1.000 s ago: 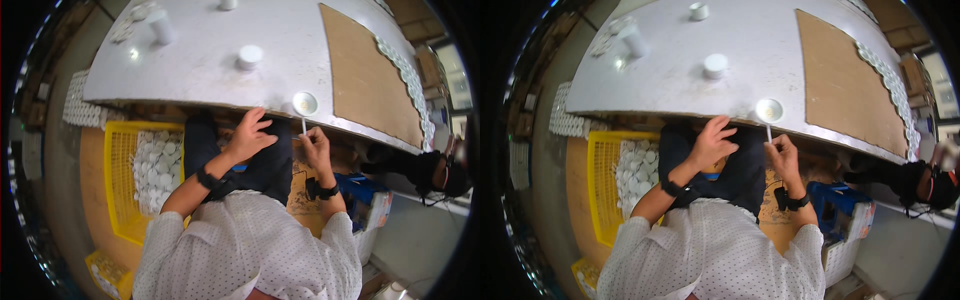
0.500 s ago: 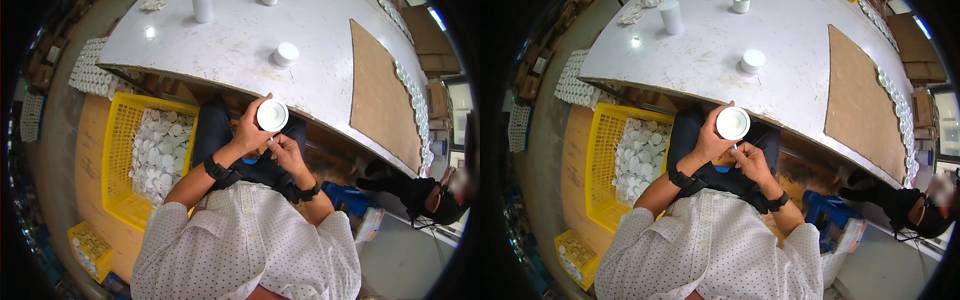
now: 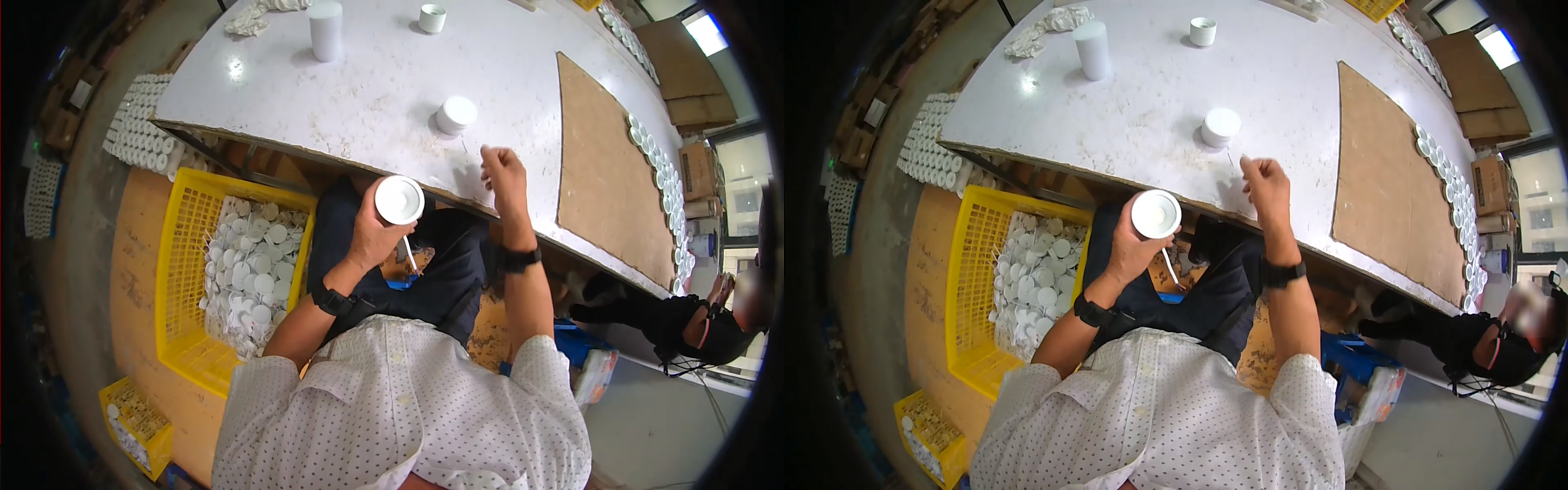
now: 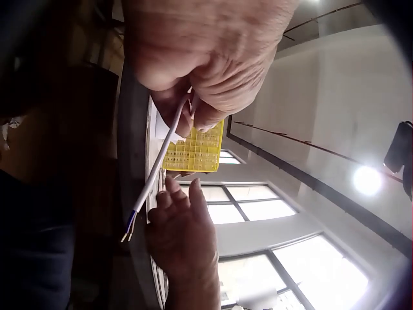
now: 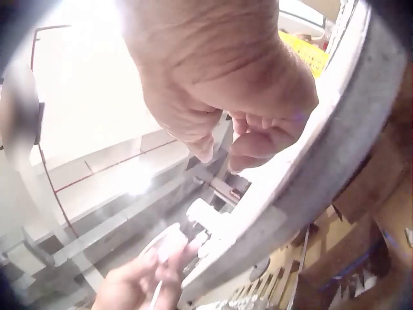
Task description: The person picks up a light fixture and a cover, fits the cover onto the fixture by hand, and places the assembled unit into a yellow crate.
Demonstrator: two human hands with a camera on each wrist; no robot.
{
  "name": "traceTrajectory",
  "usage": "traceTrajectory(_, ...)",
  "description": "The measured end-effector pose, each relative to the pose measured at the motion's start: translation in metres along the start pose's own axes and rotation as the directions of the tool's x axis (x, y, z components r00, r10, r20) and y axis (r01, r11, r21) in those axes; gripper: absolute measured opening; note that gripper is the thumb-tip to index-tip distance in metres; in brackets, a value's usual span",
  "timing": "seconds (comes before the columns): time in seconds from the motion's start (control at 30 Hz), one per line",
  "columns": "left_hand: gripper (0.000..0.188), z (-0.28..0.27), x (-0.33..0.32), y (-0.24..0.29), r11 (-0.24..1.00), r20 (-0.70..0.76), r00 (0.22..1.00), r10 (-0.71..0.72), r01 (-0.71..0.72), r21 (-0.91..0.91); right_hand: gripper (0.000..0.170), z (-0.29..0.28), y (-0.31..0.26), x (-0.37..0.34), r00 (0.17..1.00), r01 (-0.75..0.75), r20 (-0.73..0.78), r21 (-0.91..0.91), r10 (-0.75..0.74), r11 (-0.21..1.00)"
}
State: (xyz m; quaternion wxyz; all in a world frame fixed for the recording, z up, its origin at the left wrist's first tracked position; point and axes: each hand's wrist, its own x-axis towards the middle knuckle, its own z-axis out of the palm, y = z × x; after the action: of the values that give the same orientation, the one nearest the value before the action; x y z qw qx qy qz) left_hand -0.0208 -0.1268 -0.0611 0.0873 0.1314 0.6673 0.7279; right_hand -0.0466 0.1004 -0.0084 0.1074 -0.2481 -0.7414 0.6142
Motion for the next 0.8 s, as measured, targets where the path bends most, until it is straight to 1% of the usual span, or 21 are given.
traceTrajectory(0.07, 0.069, 0.001, -0.005, -0.002, 0.997, -0.022, 0.997, -0.072, 0.071, -0.026, 0.031, 0.010, -0.009, 0.029, 0.999, -0.023, -0.031, -0.025, 0.022, 0.999)
traceTrajectory(0.13, 0.070, -0.001, -0.008, -0.004, 0.998, -0.024, 0.998, -0.057, 0.058, 0.004, 0.033, 0.019, -0.017, 0.048, 0.994, -0.101, -0.034, -0.032, 0.100, 0.994)
traceTrajectory(0.17, 0.069, -0.003, -0.010, -0.005, 0.995, -0.026, 0.996, -0.086, 0.084, -0.058, 0.033, 0.022, -0.018, 0.054, 0.995, -0.097, -0.030, -0.033, 0.096, 0.995)
traceTrajectory(0.2, 0.069, -0.006, -0.012, -0.006, 0.987, -0.029, 0.993, -0.113, 0.109, -0.120, 0.031, 0.024, -0.017, 0.060, 0.994, -0.110, 0.016, -0.022, 0.110, 0.994)
traceTrajectory(0.23, 0.068, -0.008, -0.013, -0.005, 0.984, -0.041, 0.992, -0.116, 0.109, -0.139, 0.030, 0.026, -0.016, 0.065, 0.990, -0.123, 0.064, -0.013, 0.124, 0.992)
traceTrajectory(0.27, 0.068, -0.010, -0.014, -0.007, 0.984, -0.047, 0.992, -0.115, 0.107, -0.140, 0.030, 0.027, -0.013, 0.068, 0.990, -0.121, 0.069, -0.015, 0.122, 0.993)
traceTrajectory(0.33, 0.067, -0.015, -0.015, -0.010, 0.991, -0.065, 0.992, -0.111, 0.105, -0.083, 0.029, 0.030, -0.010, 0.070, 0.993, -0.087, 0.088, 0.043, 0.083, 0.995)
traceTrajectory(0.37, 0.067, -0.016, -0.016, -0.011, 0.991, -0.067, 0.992, -0.110, 0.104, -0.084, 0.029, 0.030, -0.008, 0.070, 0.993, -0.086, 0.090, 0.043, 0.082, 0.995)
traceTrajectory(0.47, 0.067, -0.016, -0.016, -0.011, 0.990, -0.059, 0.992, -0.109, 0.103, -0.095, 0.025, 0.029, -0.008, 0.065, 0.992, -0.099, 0.085, 0.072, 0.092, 0.993)
traceTrajectory(0.53, 0.067, -0.014, -0.016, -0.014, 0.994, -0.056, 0.993, -0.101, 0.098, -0.056, 0.024, 0.028, -0.006, 0.064, 0.988, -0.130, 0.102, 0.152, 0.115, 0.980)
traceTrajectory(0.67, 0.067, -0.012, -0.016, -0.019, 0.995, -0.052, 0.995, -0.091, 0.089, -0.042, 0.023, 0.026, -0.007, 0.058, 0.986, -0.142, 0.106, 0.166, 0.125, 0.976)
traceTrajectory(0.73, 0.066, -0.014, -0.016, -0.021, 0.996, -0.011, 1.000, 0.020, -0.019, 0.087, 0.021, 0.025, -0.005, 0.055, 0.988, -0.145, 0.087, 0.217, 0.128, 0.965)
traceTrajectory(0.77, 0.066, -0.013, -0.016, -0.022, 0.996, -0.012, 1.000, 0.020, -0.019, 0.089, 0.021, 0.024, -0.004, 0.052, 0.988, -0.145, 0.089, 0.218, 0.128, 0.965)
traceTrajectory(0.8, 0.066, -0.013, -0.017, -0.018, 0.999, -0.036, 0.999, -0.037, 0.037, 0.004, 0.019, 0.020, -0.003, 0.048, 0.989, -0.145, 0.080, 0.282, 0.127, 0.948)
